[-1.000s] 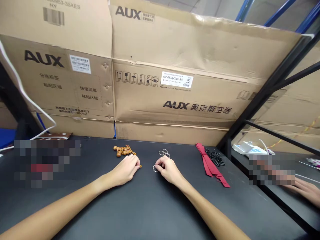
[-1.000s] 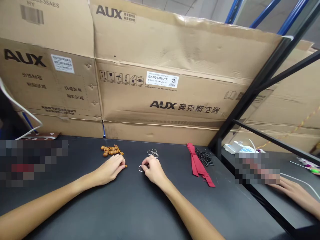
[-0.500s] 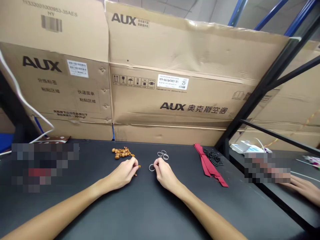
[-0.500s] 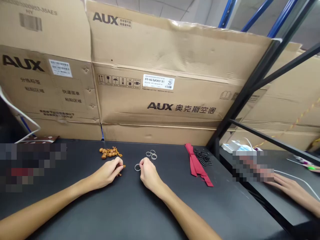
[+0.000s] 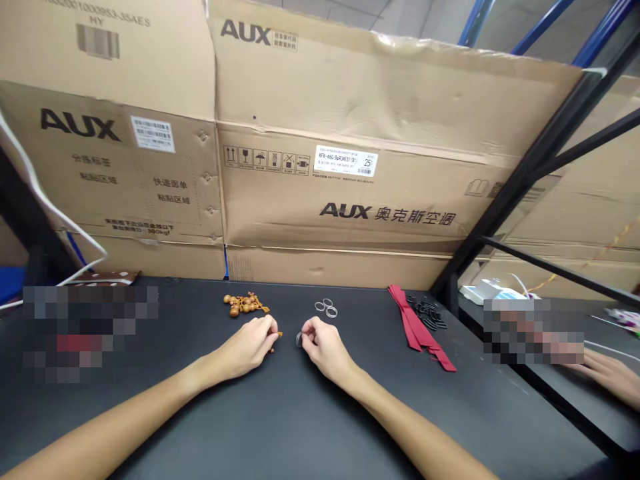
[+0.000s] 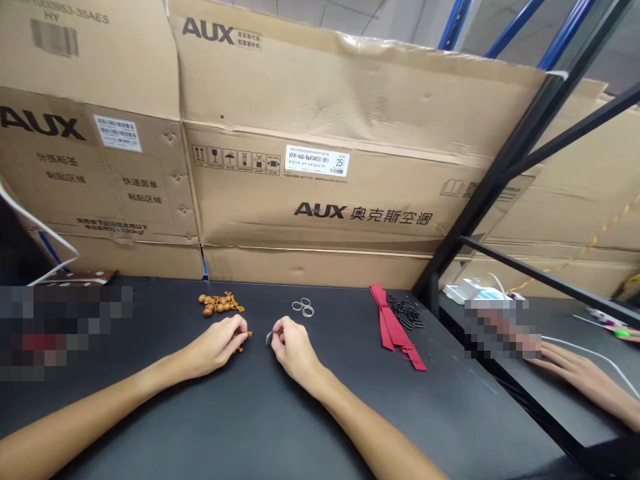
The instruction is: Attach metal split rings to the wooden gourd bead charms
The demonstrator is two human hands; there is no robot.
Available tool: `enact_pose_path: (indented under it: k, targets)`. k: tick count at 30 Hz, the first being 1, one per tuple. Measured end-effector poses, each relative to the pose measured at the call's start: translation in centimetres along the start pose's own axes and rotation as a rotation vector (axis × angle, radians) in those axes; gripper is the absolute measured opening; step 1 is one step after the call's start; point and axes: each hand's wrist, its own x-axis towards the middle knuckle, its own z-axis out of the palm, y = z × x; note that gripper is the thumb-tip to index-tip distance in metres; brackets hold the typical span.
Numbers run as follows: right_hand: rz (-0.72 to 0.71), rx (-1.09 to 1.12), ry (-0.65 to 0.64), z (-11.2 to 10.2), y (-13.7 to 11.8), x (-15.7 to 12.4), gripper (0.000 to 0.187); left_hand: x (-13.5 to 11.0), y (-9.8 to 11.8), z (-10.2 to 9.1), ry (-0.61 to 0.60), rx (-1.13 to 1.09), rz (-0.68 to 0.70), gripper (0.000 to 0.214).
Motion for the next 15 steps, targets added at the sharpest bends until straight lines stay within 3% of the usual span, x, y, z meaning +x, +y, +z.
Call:
enact_pose_path:
  k: [6, 10, 15]
  targets:
    - [0.132, 0.29, 0.016, 0.06, -0.48, 0.18, 0.011, 0.1, 0.1, -0.13, 0.0, -0.1, -0.024, 0.017]
    - [0.25, 0.542, -0.023, 0.13, -0.45, 0.3, 0.024, 0.24, -0.03, -0.14, -0.008, -0.141, -0.037, 0.016]
    - [0.309, 0.697, -0.087, 0.06, -0.76, 0.19, 0.029, 0.34, -0.25, -0.02, -0.031, -0.194, -0.022, 0.013]
